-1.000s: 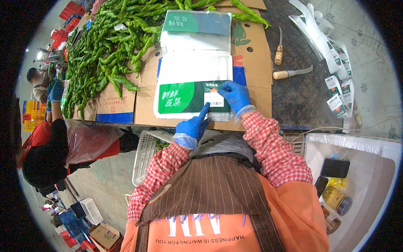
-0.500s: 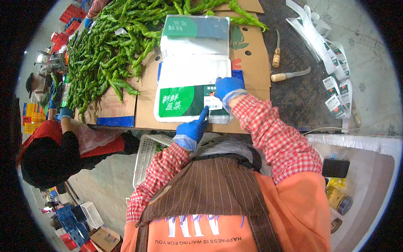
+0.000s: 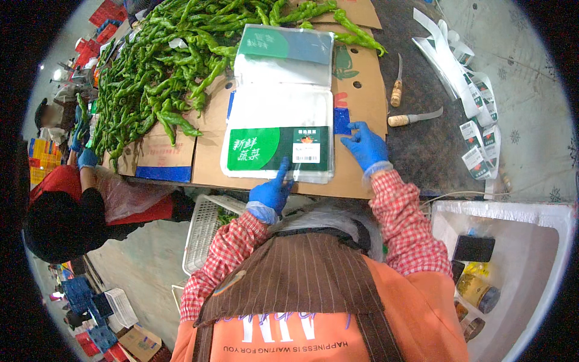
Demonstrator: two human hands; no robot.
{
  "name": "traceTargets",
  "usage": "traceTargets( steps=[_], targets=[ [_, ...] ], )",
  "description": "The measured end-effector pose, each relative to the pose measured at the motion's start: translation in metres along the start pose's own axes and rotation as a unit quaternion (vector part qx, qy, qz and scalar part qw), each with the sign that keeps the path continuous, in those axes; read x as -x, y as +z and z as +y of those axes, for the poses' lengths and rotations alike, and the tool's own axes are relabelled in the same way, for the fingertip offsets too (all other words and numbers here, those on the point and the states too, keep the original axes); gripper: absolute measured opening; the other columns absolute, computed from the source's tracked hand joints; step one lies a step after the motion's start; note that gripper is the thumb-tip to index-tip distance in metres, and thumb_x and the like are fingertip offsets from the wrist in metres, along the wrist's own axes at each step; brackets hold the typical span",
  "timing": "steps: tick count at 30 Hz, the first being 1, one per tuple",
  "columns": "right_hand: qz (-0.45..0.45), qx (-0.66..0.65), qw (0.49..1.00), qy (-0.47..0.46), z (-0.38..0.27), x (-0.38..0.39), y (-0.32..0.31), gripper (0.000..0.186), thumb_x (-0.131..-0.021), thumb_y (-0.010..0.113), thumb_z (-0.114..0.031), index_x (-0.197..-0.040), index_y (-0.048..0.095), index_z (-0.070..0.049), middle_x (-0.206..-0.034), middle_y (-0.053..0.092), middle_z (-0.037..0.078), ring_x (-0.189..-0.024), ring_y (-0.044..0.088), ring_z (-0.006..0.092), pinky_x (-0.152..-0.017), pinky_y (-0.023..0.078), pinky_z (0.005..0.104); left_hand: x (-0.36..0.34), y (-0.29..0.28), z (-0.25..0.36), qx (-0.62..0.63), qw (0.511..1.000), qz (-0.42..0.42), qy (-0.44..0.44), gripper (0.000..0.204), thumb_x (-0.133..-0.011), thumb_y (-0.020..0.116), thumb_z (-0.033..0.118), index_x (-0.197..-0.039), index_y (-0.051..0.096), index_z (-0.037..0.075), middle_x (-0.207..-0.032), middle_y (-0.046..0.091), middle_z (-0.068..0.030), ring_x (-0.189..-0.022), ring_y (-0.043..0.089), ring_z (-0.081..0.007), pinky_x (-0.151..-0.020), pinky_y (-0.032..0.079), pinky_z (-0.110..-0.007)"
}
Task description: The person repeatedly picks small printed labels and sticks them onto the front of clear plastic trays on a workbench. The person handles each label one at a time, peels the backing, and presses the label onto the tray surface. A coworker is visible in the background handling green peppers.
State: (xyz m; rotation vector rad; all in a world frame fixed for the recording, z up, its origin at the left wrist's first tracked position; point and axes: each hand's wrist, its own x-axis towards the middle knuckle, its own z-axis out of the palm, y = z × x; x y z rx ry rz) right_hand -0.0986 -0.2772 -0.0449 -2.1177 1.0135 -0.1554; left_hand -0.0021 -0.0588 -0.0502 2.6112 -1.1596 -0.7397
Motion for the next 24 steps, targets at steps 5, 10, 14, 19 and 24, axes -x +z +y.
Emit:
traceTargets(
  steps=[5, 10, 14, 19, 24],
  targets=[
    [0.083, -0.048, 0.979, -0.177, 0.012, 0.015, 0.015, 0.05, -0.066, 0.063, -0.025, -0.109, 0.045, -0.009, -0.101, 0.049, 0.01, -0.091, 0.048, 0.0242, -0.08, 0.038, 0.0334, 0.001, 0.005, -0.004, -0.004, 0.999, 0.036, -0.011, 0.06, -0.08, 0.043, 0.031, -0.128, 0.008, 0.026, -0.061, 0.056, -0.0172, -0.052, 0.054, -0.033, -0.046, 0.041, -0.042],
    [0.059, 0.06, 0.956, -0.28, -0.007, 0.01, 0.028, 0.064, -0.06, 0.066, -0.031, -0.115, 0.041, -0.01, -0.124, 0.031, 0.01, -0.113, 0.029, 0.0274, -0.094, 0.024, 0.037, 0.0, 0.008, -0.007, -0.009, 0.999, 0.043, -0.006, 0.059, -0.08, 0.043, 0.03, -0.128, 0.009, 0.026, -0.061, 0.056, -0.0176, -0.052, 0.054, -0.033, -0.045, 0.041, -0.042],
    [0.028, 0.148, 0.96, -0.238, -0.021, 0.001, 0.033, 0.067, -0.056, 0.069, -0.031, -0.114, 0.042, -0.01, -0.123, 0.032, 0.009, -0.115, 0.026, 0.0269, -0.096, 0.022, 0.0362, 0.001, 0.007, -0.008, 0.006, 0.999, 0.046, -0.006, 0.058, -0.08, 0.042, 0.032, -0.128, 0.009, 0.027, -0.061, 0.055, -0.0178, -0.052, 0.053, -0.0331, -0.046, 0.041, -0.042],
    [0.003, 0.154, 0.968, -0.199, -0.026, -0.003, 0.034, 0.061, -0.057, 0.069, -0.026, -0.11, 0.045, -0.012, -0.123, 0.032, 0.009, -0.115, 0.026, 0.0272, -0.096, 0.021, 0.0357, 0.0, 0.004, -0.006, 0.004, 0.999, 0.033, -0.016, 0.057, -0.081, 0.04, 0.034, -0.127, 0.009, 0.028, -0.06, 0.055, -0.0179, -0.052, 0.054, -0.0334, -0.047, 0.041, -0.042],
    [0.009, 0.13, 0.973, -0.192, -0.028, -0.002, 0.033, 0.054, -0.057, 0.069, -0.023, -0.106, 0.048, -0.011, -0.122, 0.034, 0.009, -0.114, 0.028, 0.0268, -0.096, 0.022, 0.0351, 0.0, -0.001, -0.003, -0.013, 1.0, 0.002, -0.016, 0.056, -0.082, 0.037, 0.034, -0.128, 0.007, 0.022, -0.06, 0.056, -0.0166, -0.054, 0.055, -0.0318, -0.048, 0.041, -0.041]
  ],
)
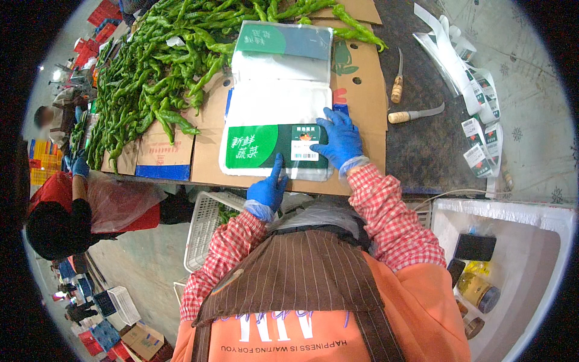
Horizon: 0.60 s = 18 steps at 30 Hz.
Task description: The person repeatedly picks small printed labels and sticks them onto the front of clear plastic trays on a workbench. The person handles each label one at a time, peels the backing, and presses the label onto the tray surface. A coworker is visible in the background handling green peppers.
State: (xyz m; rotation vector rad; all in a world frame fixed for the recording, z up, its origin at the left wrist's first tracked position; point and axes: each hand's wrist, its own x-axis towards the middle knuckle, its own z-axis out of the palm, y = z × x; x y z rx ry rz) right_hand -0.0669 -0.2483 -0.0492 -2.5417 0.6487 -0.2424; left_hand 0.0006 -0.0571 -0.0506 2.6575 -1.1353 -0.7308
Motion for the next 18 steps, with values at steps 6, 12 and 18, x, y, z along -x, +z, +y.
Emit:
traceTargets(
  steps=[6, 12, 18],
  targets=[
    [0.009, -0.036, 0.999, -0.001, -0.002, 0.001, 0.0, 0.045, -0.058, 0.069, -0.018, -0.099, 0.053, -0.012, -0.121, 0.035, 0.009, -0.113, 0.03, 0.0267, -0.096, 0.023, 0.0344, 0.0, 0.001, 0.0, -0.002, 1.0, 0.004, 0.001, 0.055, -0.082, 0.037, 0.035, -0.128, 0.008, 0.022, -0.06, 0.055, -0.0169, -0.054, 0.054, -0.0321, -0.048, 0.041, -0.041],
    [0.025, -0.08, 0.995, -0.046, 0.005, 0.01, 0.001, 0.06, -0.056, 0.07, -0.02, -0.111, 0.045, -0.013, -0.123, 0.033, 0.009, -0.114, 0.028, 0.027, -0.096, 0.023, 0.0344, 0.001, 0.004, -0.003, 0.009, 1.0, 0.026, 0.006, 0.055, -0.082, 0.038, 0.035, -0.127, 0.009, 0.024, -0.06, 0.055, -0.0182, -0.055, 0.054, -0.0335, -0.049, 0.041, -0.041],
    [-0.015, -0.026, 0.995, -0.1, 0.017, 0.019, 0.0, 0.075, -0.056, 0.067, -0.032, -0.121, 0.033, -0.014, -0.128, 0.026, 0.007, -0.116, 0.024, 0.0271, -0.096, 0.021, 0.0371, 0.001, 0.004, -0.002, 0.024, 1.0, 0.015, -0.001, 0.056, -0.082, 0.039, 0.034, -0.127, 0.008, 0.027, -0.06, 0.055, -0.0186, -0.056, 0.054, -0.0339, -0.049, 0.042, -0.042]
  ],
)
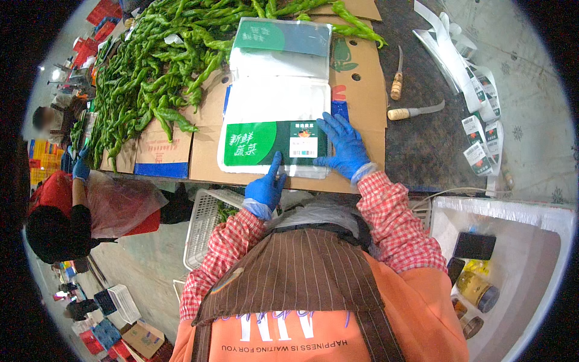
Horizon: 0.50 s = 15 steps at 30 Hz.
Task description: The person repeatedly picks small printed labels and sticks them onto the front of clear plastic trays on a workbench. The person handles each label one at a time, peels the backing, and presses the label onto the tray surface. A coworker is visible in the background handling green peppers.
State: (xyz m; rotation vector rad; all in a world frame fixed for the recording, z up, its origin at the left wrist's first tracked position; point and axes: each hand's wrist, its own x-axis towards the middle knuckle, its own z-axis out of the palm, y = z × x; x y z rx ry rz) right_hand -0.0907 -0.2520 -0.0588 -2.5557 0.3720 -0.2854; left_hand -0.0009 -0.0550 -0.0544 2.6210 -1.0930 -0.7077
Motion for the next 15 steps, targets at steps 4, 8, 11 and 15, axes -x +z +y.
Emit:
traceTargets(
  steps=[4, 8, 11, 15],
  targets=[
    [-0.008, -0.003, 1.0, 0.025, 0.0051, -0.0057, 0.0017, 0.074, -0.058, 0.065, -0.037, -0.121, 0.033, -0.015, -0.127, 0.027, 0.005, -0.117, 0.024, 0.0252, -0.096, 0.02, 0.0369, -0.0005, -0.0007, -0.0005, 0.0, 1.0, -0.003, 0.006, 0.056, -0.082, 0.039, 0.034, -0.127, 0.007, 0.027, -0.062, 0.055, -0.0189, -0.057, 0.055, -0.0342, -0.05, 0.042, -0.042],
    [-0.001, 0.018, 1.0, -0.004, 0.0077, -0.0093, 0.0005, 0.074, -0.06, 0.063, -0.039, -0.121, 0.033, -0.011, -0.126, 0.028, 0.008, -0.117, 0.025, 0.0254, -0.095, 0.021, 0.0364, -0.0008, -0.0003, -0.0026, 0.005, 1.0, -0.011, 0.013, 0.056, -0.082, 0.039, 0.034, -0.127, 0.006, 0.027, -0.066, 0.056, -0.0193, -0.06, 0.055, -0.0346, -0.053, 0.042, -0.043],
    [0.007, 0.002, 1.0, -0.016, 0.0077, -0.0086, -0.0011, 0.073, -0.06, 0.063, -0.04, -0.12, 0.034, -0.008, -0.126, 0.029, 0.01, -0.116, 0.026, 0.0259, -0.095, 0.022, 0.036, -0.0009, -0.0003, -0.0035, 0.006, 1.0, -0.008, 0.014, 0.056, -0.081, 0.04, 0.032, -0.127, 0.008, 0.028, -0.065, 0.056, -0.0188, -0.059, 0.055, -0.0343, -0.053, 0.042, -0.043],
    [0.02, 0.057, 0.998, -0.017, 0.0063, -0.0097, 0.0024, 0.072, -0.062, 0.061, -0.042, -0.119, 0.034, -0.006, -0.125, 0.028, 0.011, -0.115, 0.027, 0.0263, -0.094, 0.023, 0.0363, -0.0018, -0.0007, -0.0018, -0.01, 0.999, 0.006, 0.032, 0.056, -0.08, 0.043, 0.031, -0.127, 0.012, 0.029, -0.06, 0.055, -0.0181, -0.054, 0.054, -0.0337, -0.049, 0.041, -0.042]
  ],
)
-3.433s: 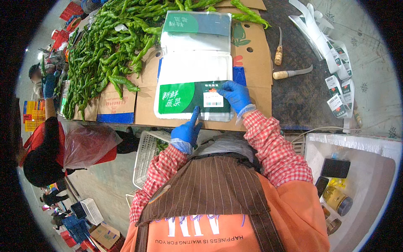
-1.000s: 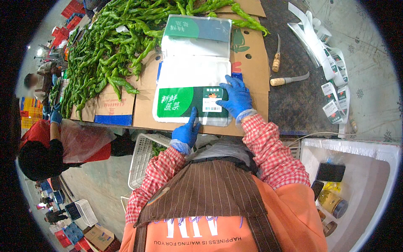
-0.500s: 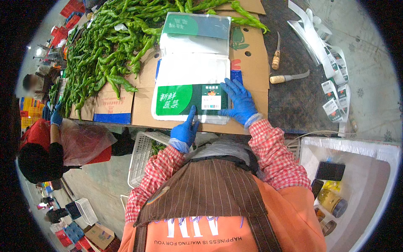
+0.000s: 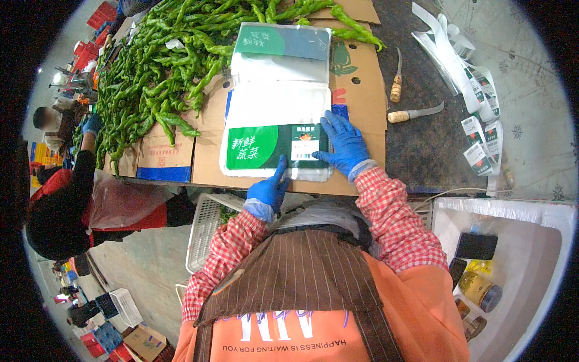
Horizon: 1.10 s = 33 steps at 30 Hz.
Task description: The person repeatedly picks small printed labels and sticks them onto the front of clear plastic trays on a workbench. The person handles each label one at a time, peels the backing, and presses the label onto the tray surface. A coworker is visible in the background handling green peppers.
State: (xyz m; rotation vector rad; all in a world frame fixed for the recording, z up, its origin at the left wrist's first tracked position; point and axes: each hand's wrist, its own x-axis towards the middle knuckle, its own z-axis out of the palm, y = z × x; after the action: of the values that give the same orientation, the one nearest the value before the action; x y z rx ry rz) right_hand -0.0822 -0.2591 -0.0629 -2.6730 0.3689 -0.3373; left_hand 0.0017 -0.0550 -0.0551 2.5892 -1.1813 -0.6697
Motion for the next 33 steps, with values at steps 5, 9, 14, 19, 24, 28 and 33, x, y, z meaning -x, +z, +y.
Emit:
traceTargets(
  steps=[5, 9, 14, 19, 24, 28, 33],
  targets=[
    [-0.005, 0.045, 0.999, 0.017, -0.002, -0.001, 0.007, 0.067, -0.065, 0.057, -0.043, -0.118, 0.036, -0.008, -0.125, 0.028, 0.01, -0.115, 0.026, 0.0267, -0.093, 0.023, 0.0371, -0.004, -0.003, 0.003, -0.027, 0.999, -0.015, 0.018, 0.056, -0.08, 0.043, 0.031, -0.127, 0.011, 0.028, -0.058, 0.054, -0.0179, -0.053, 0.054, -0.0328, -0.047, 0.041, -0.042],
    [0.011, 0.041, 0.999, 0.022, -0.005, 0.002, 0.007, 0.063, -0.066, 0.056, -0.041, -0.117, 0.038, -0.009, -0.125, 0.03, 0.011, -0.114, 0.027, 0.0269, -0.093, 0.023, 0.0372, -0.005, -0.004, 0.004, -0.034, 0.999, -0.022, 0.014, 0.057, -0.08, 0.043, 0.031, -0.127, 0.01, 0.029, -0.057, 0.054, -0.0179, -0.053, 0.054, -0.0324, -0.047, 0.041, -0.041],
    [0.041, -0.017, 0.998, 0.034, -0.009, 0.001, 0.007, 0.056, -0.065, 0.06, -0.033, -0.114, 0.042, -0.013, -0.121, 0.034, 0.011, -0.112, 0.03, 0.0271, -0.092, 0.025, 0.0369, -0.005, -0.005, 0.005, -0.029, 0.999, -0.038, 0.007, 0.059, -0.08, 0.042, 0.031, -0.127, 0.007, 0.03, -0.059, 0.055, -0.0182, -0.055, 0.054, -0.0329, -0.049, 0.042, -0.042],
    [0.11, -0.126, 0.983, 0.075, -0.011, -0.005, 0.013, 0.038, -0.062, 0.064, -0.024, -0.099, 0.055, -0.016, -0.114, 0.041, 0.01, -0.107, 0.035, 0.0259, -0.09, 0.029, 0.0356, -0.006, -0.008, 0.007, -0.03, 0.998, -0.053, -0.004, 0.059, -0.081, 0.042, 0.032, -0.127, 0.006, 0.03, -0.061, 0.055, -0.019, -0.057, 0.055, -0.0332, -0.051, 0.042, -0.042],
    [0.151, -0.13, 0.972, 0.124, -0.019, -0.018, 0.016, 0.02, -0.063, 0.064, -0.014, -0.082, 0.059, -0.011, -0.103, 0.05, 0.008, -0.098, 0.043, 0.0234, -0.086, 0.034, 0.0329, -0.005, -0.007, 0.006, -0.032, 0.998, -0.048, -0.002, 0.059, -0.08, 0.043, 0.031, -0.127, 0.007, 0.03, -0.06, 0.055, -0.0183, -0.056, 0.055, -0.032, -0.049, 0.042, -0.041],
    [0.193, -0.186, 0.959, 0.097, -0.043, -0.017, 0.002, 0.006, -0.064, 0.06, -0.012, -0.07, 0.059, -0.01, -0.087, 0.056, 0.005, -0.085, 0.048, 0.0213, -0.079, 0.036, 0.0314, -0.003, -0.003, 0.002, -0.021, 0.999, -0.021, 0.02, 0.059, -0.08, 0.043, 0.031, -0.127, 0.008, 0.029, -0.058, 0.055, -0.0171, -0.054, 0.055, -0.0313, -0.047, 0.041, -0.041],
    [0.188, -0.375, 0.908, 0.027, -0.063, 0.013, -0.033, 0.008, -0.071, 0.055, -0.002, -0.078, 0.055, -0.005, -0.079, 0.056, 0.006, -0.075, 0.054, 0.0143, -0.068, 0.043, 0.0244, -0.001, 0.003, -0.001, -0.011, 1.0, 0.002, 0.002, 0.057, -0.08, 0.043, 0.03, -0.127, 0.011, 0.027, -0.059, 0.055, -0.017, -0.052, 0.054, -0.0322, -0.046, 0.041, -0.041]
  ],
)
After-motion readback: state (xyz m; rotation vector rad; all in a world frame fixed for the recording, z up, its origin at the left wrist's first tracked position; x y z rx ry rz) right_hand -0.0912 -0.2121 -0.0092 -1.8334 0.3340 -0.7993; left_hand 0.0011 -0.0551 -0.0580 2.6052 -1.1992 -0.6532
